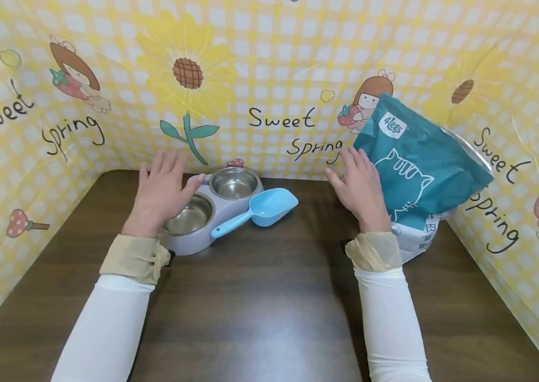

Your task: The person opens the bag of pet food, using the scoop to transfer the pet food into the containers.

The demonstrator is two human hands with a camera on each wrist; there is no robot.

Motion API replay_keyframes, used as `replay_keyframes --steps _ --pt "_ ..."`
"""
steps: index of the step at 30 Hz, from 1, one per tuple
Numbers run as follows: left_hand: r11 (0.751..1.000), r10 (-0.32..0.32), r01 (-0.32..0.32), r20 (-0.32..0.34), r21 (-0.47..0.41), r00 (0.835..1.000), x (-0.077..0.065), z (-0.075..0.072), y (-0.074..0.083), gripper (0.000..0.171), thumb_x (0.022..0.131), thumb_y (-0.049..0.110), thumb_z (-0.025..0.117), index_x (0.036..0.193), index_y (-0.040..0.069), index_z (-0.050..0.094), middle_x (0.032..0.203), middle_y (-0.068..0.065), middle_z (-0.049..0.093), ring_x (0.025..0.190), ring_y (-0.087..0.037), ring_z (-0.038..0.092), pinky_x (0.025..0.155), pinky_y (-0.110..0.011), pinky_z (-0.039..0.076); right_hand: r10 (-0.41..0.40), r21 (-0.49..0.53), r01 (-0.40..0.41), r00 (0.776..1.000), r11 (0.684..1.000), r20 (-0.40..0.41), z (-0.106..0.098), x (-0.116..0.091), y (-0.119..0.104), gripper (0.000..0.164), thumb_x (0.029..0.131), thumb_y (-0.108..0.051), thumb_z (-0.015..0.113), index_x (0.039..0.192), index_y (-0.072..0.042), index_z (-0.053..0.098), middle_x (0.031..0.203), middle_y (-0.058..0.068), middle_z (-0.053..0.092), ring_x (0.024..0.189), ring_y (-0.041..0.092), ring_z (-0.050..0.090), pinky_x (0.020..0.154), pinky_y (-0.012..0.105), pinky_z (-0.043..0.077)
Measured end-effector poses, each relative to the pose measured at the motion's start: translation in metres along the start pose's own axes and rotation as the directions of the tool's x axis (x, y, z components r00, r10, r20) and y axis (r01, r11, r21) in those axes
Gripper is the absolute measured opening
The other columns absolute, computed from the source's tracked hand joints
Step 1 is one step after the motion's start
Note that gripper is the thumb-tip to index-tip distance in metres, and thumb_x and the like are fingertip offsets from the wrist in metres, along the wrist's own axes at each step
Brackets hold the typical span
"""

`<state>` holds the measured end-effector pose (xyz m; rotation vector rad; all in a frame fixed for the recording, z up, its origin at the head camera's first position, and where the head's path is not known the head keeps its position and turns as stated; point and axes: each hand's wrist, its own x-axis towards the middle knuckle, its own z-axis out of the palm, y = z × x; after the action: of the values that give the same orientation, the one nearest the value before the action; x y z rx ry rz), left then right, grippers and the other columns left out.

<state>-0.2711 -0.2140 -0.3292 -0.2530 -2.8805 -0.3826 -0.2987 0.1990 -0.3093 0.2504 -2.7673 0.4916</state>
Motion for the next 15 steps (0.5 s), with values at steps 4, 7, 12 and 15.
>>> replay_keyframes --steps 4,7,12,15 --pt "0.999 0.047 -0.048 -0.041 -0.011 0.998 -0.001 -0.003 0.022 0.076 0.102 0.060 0.025 0.159 0.011 0.015 0.164 -0.017 0.007 0.146 -0.034 -0.010 0.114 -0.070 0.001 -0.043 -0.005 0.043 0.998 0.999 -0.050 -0.015 -0.005 -0.002 0.065 0.100 -0.045 0.051 0.150 -0.005 0.038 0.161 0.015 0.025 0.147 0.030 0.009 0.119 0.058 0.015" --pt "0.993 0.109 -0.114 -0.100 -0.041 0.989 0.002 -0.004 0.047 0.072 0.103 0.055 0.031 0.158 0.009 0.020 0.164 -0.015 0.011 0.147 -0.033 -0.004 0.116 -0.067 0.006 -0.098 -0.044 0.094 0.990 0.995 -0.098 -0.032 -0.009 -0.001 0.062 0.098 -0.037 0.056 0.146 -0.001 0.041 0.160 0.017 0.026 0.147 0.031 0.011 0.119 0.058 0.015" --pt "0.960 0.227 -0.249 -0.167 -0.130 0.960 0.019 -0.006 0.109 0.070 0.103 0.051 0.036 0.158 0.011 0.020 0.165 -0.009 0.009 0.148 -0.023 -0.004 0.121 -0.055 0.008 -0.184 -0.119 0.164 0.967 0.979 -0.177 -0.069 -0.010 0.001 0.058 0.096 -0.029 0.060 0.141 0.002 0.045 0.158 0.021 0.029 0.146 0.034 0.013 0.119 0.058 0.015" --pt "0.931 0.289 -0.315 -0.156 -0.182 0.944 0.032 -0.007 0.152 0.072 0.103 0.053 0.034 0.159 0.014 0.014 0.165 -0.002 0.004 0.147 -0.015 -0.006 0.123 -0.047 0.006 -0.170 -0.154 0.142 0.968 0.978 -0.184 -0.097 -0.006 0.000 0.059 0.095 -0.029 0.060 0.141 0.004 0.044 0.157 0.023 0.028 0.145 0.038 0.015 0.119 0.059 0.014"
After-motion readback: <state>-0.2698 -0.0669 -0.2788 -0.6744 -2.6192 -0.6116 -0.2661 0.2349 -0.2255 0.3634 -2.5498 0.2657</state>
